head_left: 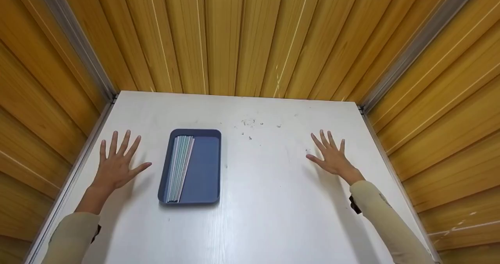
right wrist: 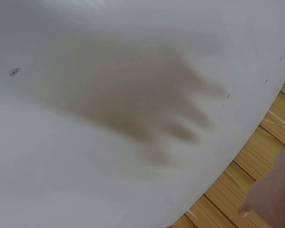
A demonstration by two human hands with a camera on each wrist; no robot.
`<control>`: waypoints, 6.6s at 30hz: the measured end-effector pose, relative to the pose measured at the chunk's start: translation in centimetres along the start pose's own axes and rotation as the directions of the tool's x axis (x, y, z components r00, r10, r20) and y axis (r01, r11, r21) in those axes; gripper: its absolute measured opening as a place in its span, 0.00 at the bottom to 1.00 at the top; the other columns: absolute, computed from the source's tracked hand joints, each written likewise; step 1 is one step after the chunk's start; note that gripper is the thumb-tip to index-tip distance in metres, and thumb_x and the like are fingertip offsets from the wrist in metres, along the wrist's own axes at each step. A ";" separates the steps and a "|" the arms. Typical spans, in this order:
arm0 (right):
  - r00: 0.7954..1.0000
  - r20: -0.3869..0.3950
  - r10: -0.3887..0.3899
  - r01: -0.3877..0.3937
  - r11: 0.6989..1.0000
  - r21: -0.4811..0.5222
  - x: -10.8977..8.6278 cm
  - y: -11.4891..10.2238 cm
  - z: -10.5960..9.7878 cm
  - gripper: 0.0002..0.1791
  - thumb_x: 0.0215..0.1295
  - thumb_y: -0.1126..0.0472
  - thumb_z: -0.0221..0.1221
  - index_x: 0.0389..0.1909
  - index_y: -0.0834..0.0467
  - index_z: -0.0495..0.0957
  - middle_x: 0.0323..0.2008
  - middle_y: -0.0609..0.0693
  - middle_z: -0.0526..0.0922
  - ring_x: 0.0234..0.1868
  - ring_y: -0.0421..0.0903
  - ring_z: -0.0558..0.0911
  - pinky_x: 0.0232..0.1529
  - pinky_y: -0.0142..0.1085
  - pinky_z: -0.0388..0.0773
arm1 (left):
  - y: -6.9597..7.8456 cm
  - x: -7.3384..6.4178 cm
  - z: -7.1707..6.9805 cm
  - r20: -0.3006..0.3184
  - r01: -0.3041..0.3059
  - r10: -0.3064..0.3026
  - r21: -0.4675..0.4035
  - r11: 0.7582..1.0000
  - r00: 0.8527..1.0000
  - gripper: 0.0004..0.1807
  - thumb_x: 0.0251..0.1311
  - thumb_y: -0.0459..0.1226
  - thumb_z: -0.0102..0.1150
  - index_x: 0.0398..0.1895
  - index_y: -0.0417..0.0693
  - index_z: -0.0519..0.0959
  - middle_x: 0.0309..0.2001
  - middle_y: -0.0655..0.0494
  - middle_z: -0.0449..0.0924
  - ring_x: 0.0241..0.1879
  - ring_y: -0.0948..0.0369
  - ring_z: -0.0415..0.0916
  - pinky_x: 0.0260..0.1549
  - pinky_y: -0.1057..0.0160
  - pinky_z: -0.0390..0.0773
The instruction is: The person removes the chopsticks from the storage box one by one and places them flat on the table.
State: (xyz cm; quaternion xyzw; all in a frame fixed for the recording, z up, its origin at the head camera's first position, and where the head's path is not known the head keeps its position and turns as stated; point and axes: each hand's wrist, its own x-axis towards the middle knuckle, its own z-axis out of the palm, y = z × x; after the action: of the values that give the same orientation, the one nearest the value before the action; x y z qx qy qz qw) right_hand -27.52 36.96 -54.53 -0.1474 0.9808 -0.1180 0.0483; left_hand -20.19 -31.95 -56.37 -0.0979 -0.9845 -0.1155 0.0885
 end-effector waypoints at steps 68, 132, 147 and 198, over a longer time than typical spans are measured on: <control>0.997 0.062 0.035 -0.069 0.701 0.710 -0.6 -2.1 -0.2 0.31 0.79 0.64 0.50 0.76 0.71 0.54 0.66 0.78 0.69 0.63 0.76 0.74 0.59 0.62 0.80 | 4.5 3.8 6.2 0.332 0.363 -0.155 -0.772 0.521 0.930 0.37 0.70 0.33 0.58 0.80 0.48 0.59 0.69 0.29 0.69 0.59 0.45 0.77 0.40 0.55 0.89; 0.985 0.108 -0.132 -0.007 0.600 0.800 10.7 -17.0 1.4 0.27 0.77 0.60 0.57 0.71 0.66 0.68 0.59 0.71 0.78 0.55 0.60 0.84 0.58 0.47 0.85 | 8.8 11.0 10.9 0.418 0.407 0.040 -0.900 0.155 0.908 0.42 0.65 0.28 0.65 0.80 0.48 0.59 0.79 0.43 0.57 0.78 0.46 0.59 0.65 0.53 0.79; 0.980 0.197 0.005 -0.176 0.476 0.861 13.8 -24.3 7.1 0.26 0.73 0.69 0.55 0.69 0.75 0.67 0.60 0.71 0.79 0.61 0.63 0.81 0.62 0.49 0.82 | 9.0 10.7 11.2 0.430 0.425 0.013 -0.895 0.138 0.903 0.42 0.63 0.31 0.67 0.79 0.49 0.61 0.79 0.42 0.59 0.76 0.45 0.61 0.62 0.54 0.81; 0.994 0.030 0.109 -0.095 0.656 0.749 14.5 -26.2 12.2 0.29 0.59 0.71 0.67 0.63 0.71 0.76 0.31 0.47 0.76 0.26 0.37 0.78 0.30 0.31 0.87 | 9.2 10.6 11.3 0.419 0.417 -0.004 -0.900 0.125 0.908 0.39 0.65 0.31 0.66 0.78 0.51 0.63 0.77 0.42 0.63 0.67 0.47 0.75 0.58 0.55 0.84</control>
State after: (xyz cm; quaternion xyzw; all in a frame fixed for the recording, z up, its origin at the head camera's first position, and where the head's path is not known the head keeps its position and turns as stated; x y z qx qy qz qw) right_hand -32.46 5.63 -60.77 -0.0581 0.8527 -0.5089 0.1026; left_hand -30.16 -18.57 -63.13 -0.0062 -0.6751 -0.7173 -0.1723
